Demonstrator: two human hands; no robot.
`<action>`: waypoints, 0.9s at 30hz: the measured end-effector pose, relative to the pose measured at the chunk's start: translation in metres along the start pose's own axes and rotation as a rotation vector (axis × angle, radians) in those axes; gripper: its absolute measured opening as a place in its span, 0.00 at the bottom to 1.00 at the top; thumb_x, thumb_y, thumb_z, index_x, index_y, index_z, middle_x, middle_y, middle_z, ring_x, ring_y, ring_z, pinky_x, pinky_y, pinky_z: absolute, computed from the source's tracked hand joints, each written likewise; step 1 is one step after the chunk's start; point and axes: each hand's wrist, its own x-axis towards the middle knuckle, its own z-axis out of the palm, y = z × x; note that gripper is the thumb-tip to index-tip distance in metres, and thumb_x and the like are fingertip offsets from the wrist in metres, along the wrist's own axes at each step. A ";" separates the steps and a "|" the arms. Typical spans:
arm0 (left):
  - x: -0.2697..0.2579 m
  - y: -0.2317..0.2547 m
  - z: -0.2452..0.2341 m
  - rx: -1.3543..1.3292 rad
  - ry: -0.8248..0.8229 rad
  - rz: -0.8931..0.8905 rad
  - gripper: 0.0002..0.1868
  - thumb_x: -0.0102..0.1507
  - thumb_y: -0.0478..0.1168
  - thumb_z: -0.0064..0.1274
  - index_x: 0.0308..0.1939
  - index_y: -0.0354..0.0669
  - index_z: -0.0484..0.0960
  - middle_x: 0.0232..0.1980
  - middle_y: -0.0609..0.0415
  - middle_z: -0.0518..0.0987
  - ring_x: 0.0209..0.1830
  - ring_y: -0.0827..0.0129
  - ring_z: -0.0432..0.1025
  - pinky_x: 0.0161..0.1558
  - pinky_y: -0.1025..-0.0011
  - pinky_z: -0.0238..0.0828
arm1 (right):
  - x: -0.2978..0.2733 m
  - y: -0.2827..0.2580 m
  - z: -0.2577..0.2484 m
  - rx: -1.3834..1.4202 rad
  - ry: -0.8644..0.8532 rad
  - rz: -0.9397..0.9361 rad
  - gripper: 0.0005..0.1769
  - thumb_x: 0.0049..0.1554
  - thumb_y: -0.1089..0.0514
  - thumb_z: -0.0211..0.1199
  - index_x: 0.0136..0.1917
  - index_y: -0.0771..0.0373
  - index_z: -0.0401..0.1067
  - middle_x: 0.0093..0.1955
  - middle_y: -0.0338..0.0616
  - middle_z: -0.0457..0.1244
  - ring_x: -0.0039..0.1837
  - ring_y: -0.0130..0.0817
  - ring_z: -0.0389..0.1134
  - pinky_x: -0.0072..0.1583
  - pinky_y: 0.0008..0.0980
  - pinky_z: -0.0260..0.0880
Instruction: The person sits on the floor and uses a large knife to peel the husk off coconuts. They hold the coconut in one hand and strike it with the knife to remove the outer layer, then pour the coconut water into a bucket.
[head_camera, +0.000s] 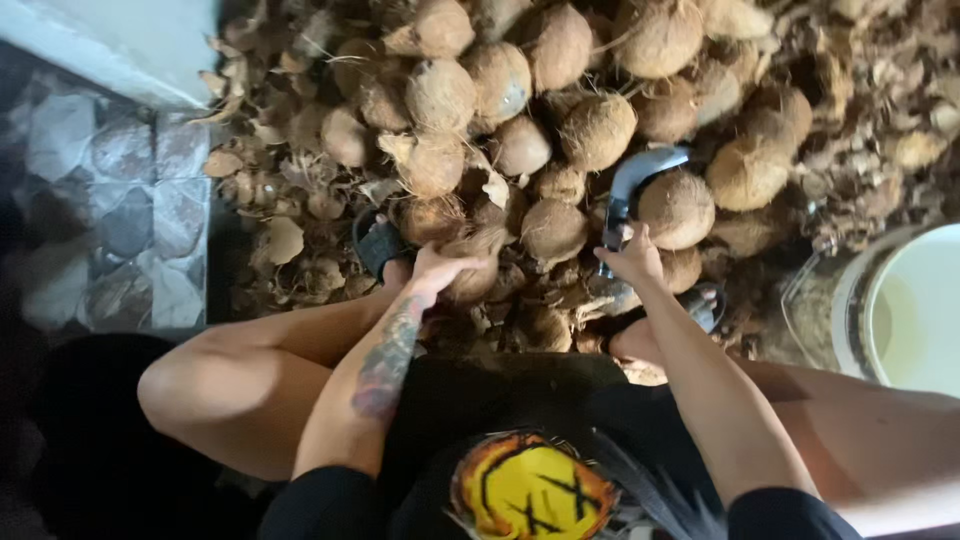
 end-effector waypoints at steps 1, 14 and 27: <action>-0.013 0.018 -0.006 -0.009 0.014 0.000 0.64 0.38 0.54 0.87 0.73 0.40 0.71 0.72 0.43 0.76 0.74 0.51 0.69 0.72 0.55 0.68 | 0.005 -0.002 0.001 -0.003 -0.005 -0.015 0.45 0.53 0.44 0.75 0.72 0.67 0.56 0.64 0.75 0.66 0.69 0.72 0.66 0.68 0.66 0.66; -0.070 0.035 0.006 -1.374 -0.337 -0.119 0.32 0.57 0.53 0.67 0.62 0.45 0.83 0.66 0.41 0.80 0.64 0.43 0.76 0.67 0.41 0.72 | -0.008 0.013 0.002 0.529 0.107 -0.388 0.18 0.52 0.47 0.60 0.40 0.64 0.78 0.34 0.60 0.65 0.43 0.54 0.69 0.50 0.53 0.70; -0.047 0.033 0.014 -0.900 -0.252 -0.149 0.50 0.61 0.68 0.62 0.80 0.52 0.62 0.80 0.46 0.65 0.79 0.42 0.59 0.77 0.31 0.53 | -0.177 -0.050 -0.038 0.868 -0.115 -1.173 0.12 0.51 0.76 0.60 0.35 0.63 0.64 0.29 0.54 0.69 0.34 0.48 0.75 0.46 0.39 0.72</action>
